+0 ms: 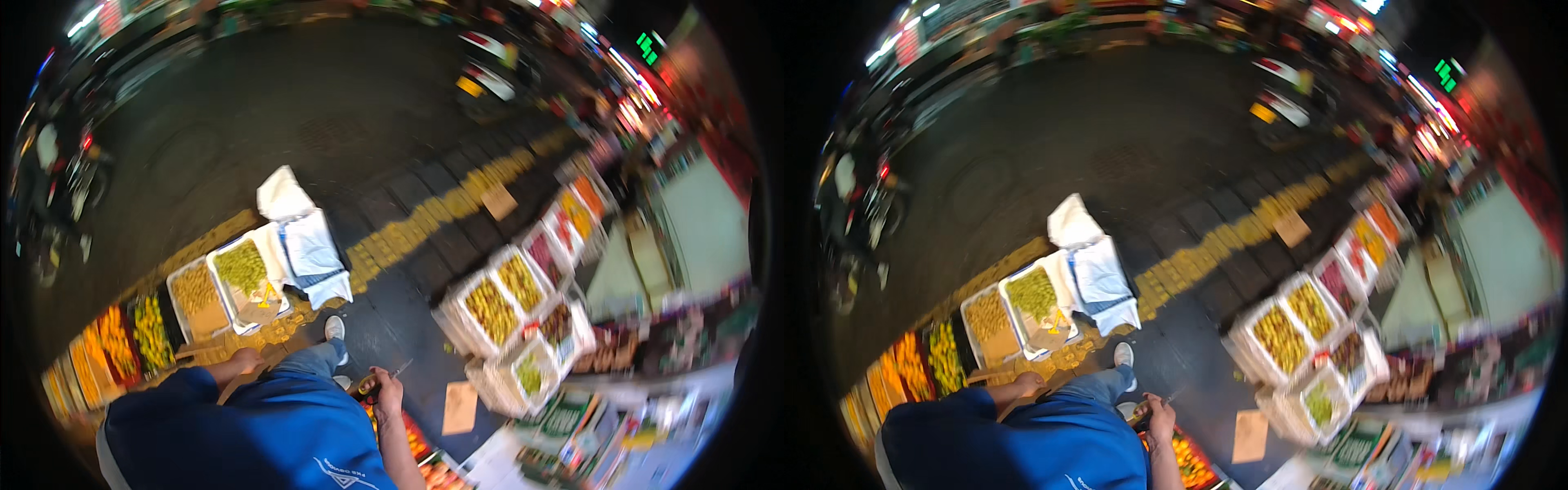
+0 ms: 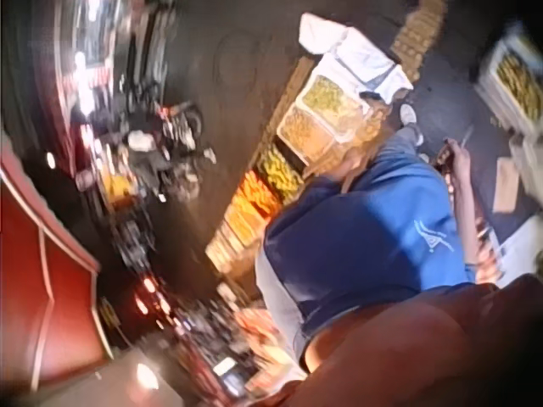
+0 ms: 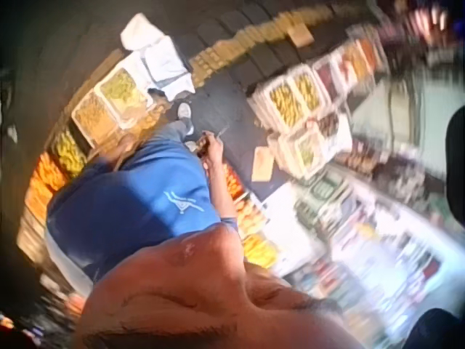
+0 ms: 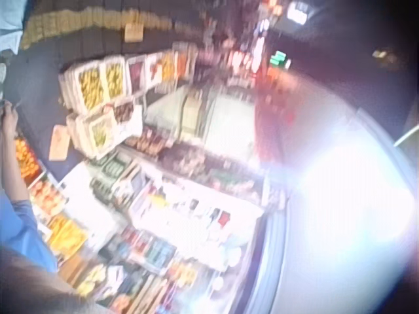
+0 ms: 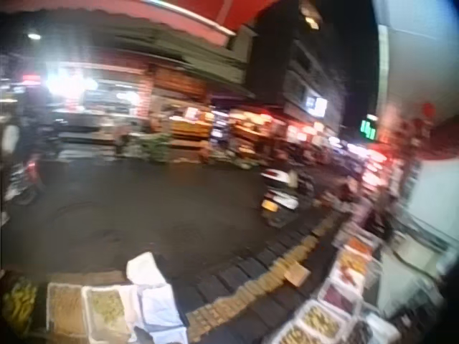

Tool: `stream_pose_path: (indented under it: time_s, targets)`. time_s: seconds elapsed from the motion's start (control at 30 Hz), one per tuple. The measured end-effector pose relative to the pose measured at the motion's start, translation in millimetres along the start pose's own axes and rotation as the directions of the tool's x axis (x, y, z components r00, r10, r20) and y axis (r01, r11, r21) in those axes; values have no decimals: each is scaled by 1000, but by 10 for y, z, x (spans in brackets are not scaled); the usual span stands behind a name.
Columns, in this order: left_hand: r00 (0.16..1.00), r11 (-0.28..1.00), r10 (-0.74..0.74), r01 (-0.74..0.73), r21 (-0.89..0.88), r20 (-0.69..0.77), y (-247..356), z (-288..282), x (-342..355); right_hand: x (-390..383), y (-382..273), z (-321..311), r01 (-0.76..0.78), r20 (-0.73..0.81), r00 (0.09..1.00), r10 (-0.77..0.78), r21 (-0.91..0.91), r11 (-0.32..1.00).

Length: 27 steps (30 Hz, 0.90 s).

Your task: The person uses shears to trim green grape clusters at a street-side fruit stall. They repeatedly cut stems, remove small sections, and place trimmed grapes into a white tray among other produce.

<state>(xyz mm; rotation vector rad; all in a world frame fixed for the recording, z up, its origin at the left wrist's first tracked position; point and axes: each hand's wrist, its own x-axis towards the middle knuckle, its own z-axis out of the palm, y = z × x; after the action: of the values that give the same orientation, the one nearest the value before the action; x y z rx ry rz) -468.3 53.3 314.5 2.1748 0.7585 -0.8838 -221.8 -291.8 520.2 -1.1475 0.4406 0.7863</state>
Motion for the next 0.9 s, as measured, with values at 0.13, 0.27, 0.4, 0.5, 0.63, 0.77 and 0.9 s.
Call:
stream_pose_path:
  time_s: [0.13,0.27,0.4,0.5,0.63,0.77,0.9]
  targets:
    - [998,998,41,-43,-42,-52,333,226,504,622,-384,290,-82,73,993,93,-132,988]
    - [929,927,35,-167,-334,-369,874,-10,1127,1222,-945,381,7,56,998,21,-444,896]
    - [865,822,-135,-174,-542,-483,1536,-519,1378,1757,-1409,719,7,101,993,67,-602,798]
    - [887,758,-164,-167,-631,-432,1759,-805,1359,2130,-1539,1107,-36,116,983,144,-645,763]
    - [774,479,-582,78,-874,-249,1832,-576,1208,2771,-1606,1506,-44,171,926,336,-836,547]
    - [589,236,-808,375,-897,33,1792,191,979,3629,-1712,1892,106,294,786,544,-931,350]
    - [575,374,-777,750,-545,257,2162,936,810,4535,-1955,2385,197,301,715,631,-953,232]
